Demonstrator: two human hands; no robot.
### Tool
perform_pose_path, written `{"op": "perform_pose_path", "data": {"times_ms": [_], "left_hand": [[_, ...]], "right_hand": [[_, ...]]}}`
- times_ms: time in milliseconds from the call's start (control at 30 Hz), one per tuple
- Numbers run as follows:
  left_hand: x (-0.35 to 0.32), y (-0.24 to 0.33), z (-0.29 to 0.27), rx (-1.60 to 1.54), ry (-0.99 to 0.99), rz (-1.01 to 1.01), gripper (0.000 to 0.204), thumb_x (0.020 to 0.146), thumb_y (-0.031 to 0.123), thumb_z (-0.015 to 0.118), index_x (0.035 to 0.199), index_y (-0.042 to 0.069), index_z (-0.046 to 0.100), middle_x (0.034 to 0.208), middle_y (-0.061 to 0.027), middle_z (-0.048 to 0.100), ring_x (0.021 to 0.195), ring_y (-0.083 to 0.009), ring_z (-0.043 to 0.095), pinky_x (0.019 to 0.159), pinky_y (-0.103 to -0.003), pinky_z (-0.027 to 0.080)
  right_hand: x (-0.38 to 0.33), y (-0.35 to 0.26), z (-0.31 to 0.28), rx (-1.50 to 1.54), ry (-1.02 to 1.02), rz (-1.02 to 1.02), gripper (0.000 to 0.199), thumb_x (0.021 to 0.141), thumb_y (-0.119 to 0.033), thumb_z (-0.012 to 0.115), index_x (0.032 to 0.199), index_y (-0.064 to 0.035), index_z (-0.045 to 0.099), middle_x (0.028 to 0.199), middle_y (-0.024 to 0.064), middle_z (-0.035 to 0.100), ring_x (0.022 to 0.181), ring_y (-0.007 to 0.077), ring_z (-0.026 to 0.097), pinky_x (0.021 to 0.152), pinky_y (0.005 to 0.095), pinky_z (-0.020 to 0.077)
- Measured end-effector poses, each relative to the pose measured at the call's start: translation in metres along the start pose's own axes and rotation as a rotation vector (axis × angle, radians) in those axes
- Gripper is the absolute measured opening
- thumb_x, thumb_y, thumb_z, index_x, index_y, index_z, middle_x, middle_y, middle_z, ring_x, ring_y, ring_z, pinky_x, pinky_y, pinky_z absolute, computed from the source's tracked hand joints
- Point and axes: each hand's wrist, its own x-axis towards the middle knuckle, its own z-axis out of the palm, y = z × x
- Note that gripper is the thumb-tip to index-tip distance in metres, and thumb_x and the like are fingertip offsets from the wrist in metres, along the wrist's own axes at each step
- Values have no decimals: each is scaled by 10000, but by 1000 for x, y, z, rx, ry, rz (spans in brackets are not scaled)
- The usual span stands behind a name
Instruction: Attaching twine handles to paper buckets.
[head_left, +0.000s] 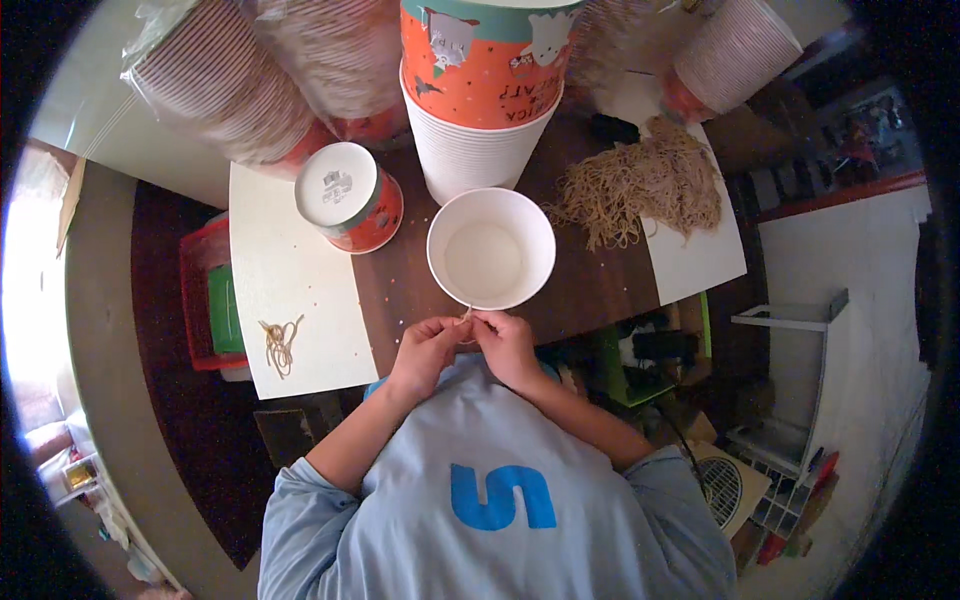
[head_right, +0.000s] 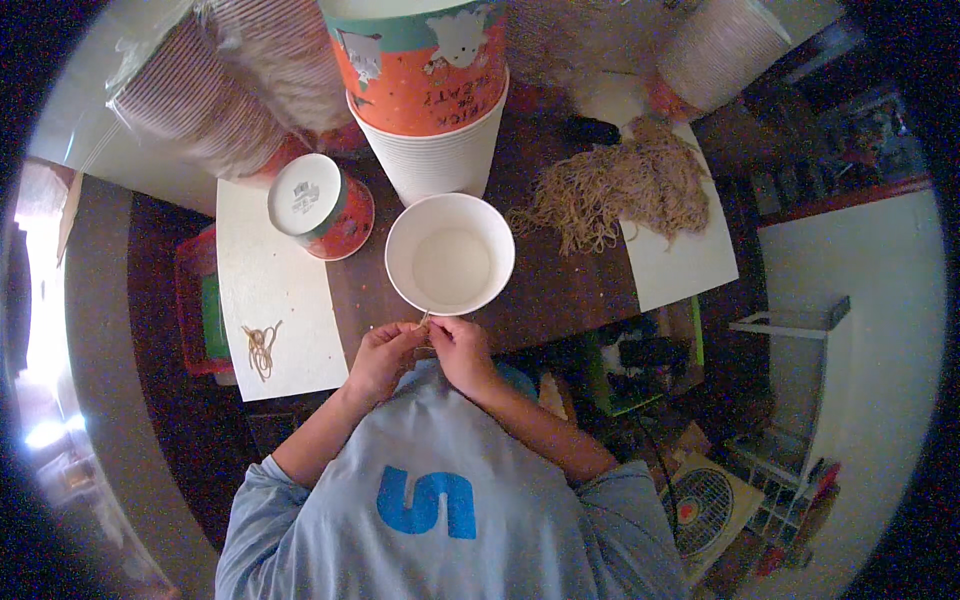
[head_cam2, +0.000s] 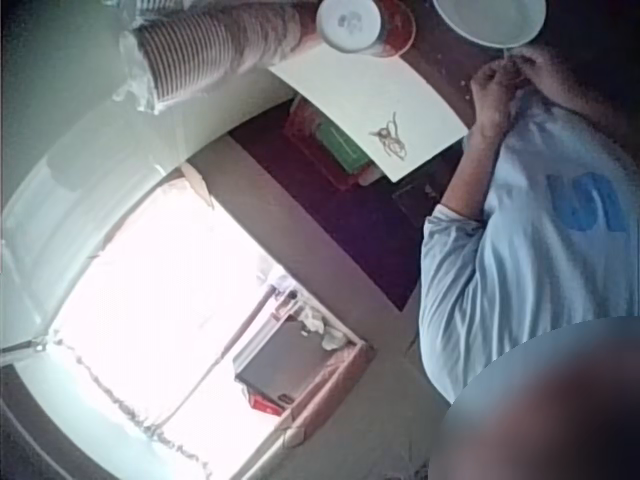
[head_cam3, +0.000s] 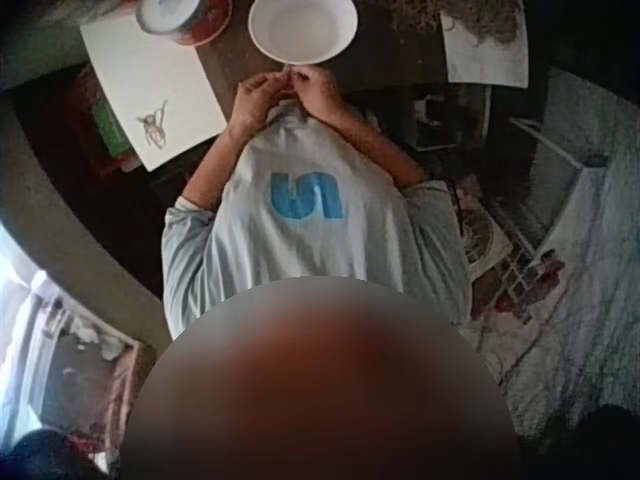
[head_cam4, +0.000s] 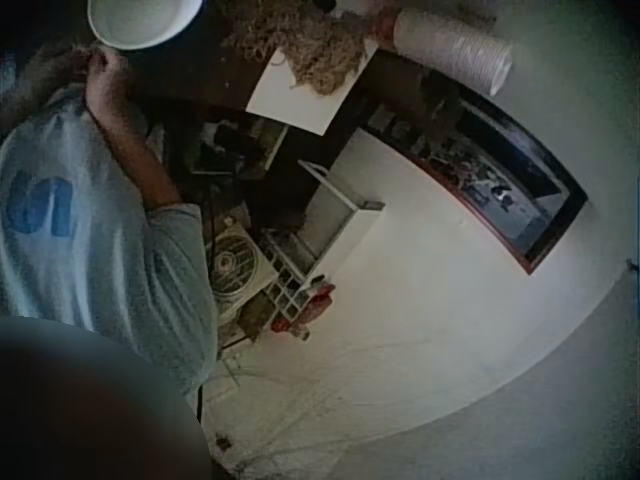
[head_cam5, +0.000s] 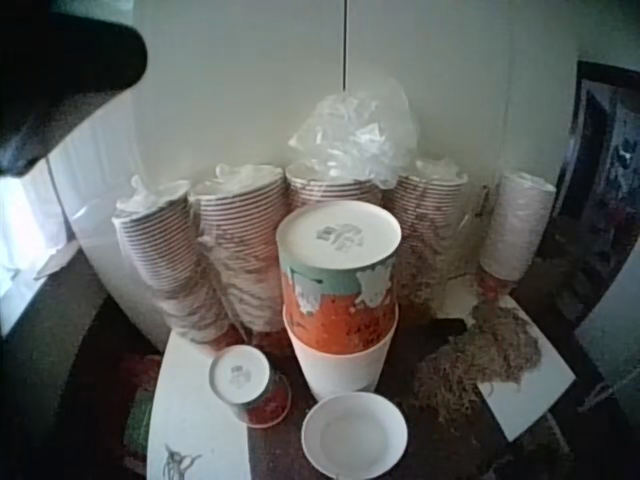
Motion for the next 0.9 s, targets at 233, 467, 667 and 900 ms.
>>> {"op": "perform_pose_path", "data": {"times_ms": [233,467,667,900], "left_hand": [[-4,1,8,-16,44,-23,124,862,183,604,812,74,631,623,30,561,479,-35,435,426,-184,318],[-1,-11,3,133,121,105,139,851,185,616,827,51,645,732,-4,628,534,-42,462,469,-187,338],[-3,-6,2,128,146,131,159,848,155,604,873,4,649,765,-32,647,644,-75,548,558,-199,400],[-4,-6,6,94,150,128,172,848,174,598,857,16,664,774,-29,664,652,-66,577,524,-193,377]], "right_hand": [[-3,-5,0,954,-108,516,187,890,-132,535,945,2,653,907,38,655,833,132,609,784,266,473],[-3,-7,-2,961,-178,563,198,877,-151,558,976,-3,644,934,68,655,840,129,607,790,258,465],[-1,-9,-7,1030,-205,598,177,874,-151,552,947,-13,637,939,71,649,869,151,609,807,290,468],[-1,1,-7,1262,-306,696,125,880,-152,537,933,-58,601,886,62,634,876,171,599,828,328,462]]}}
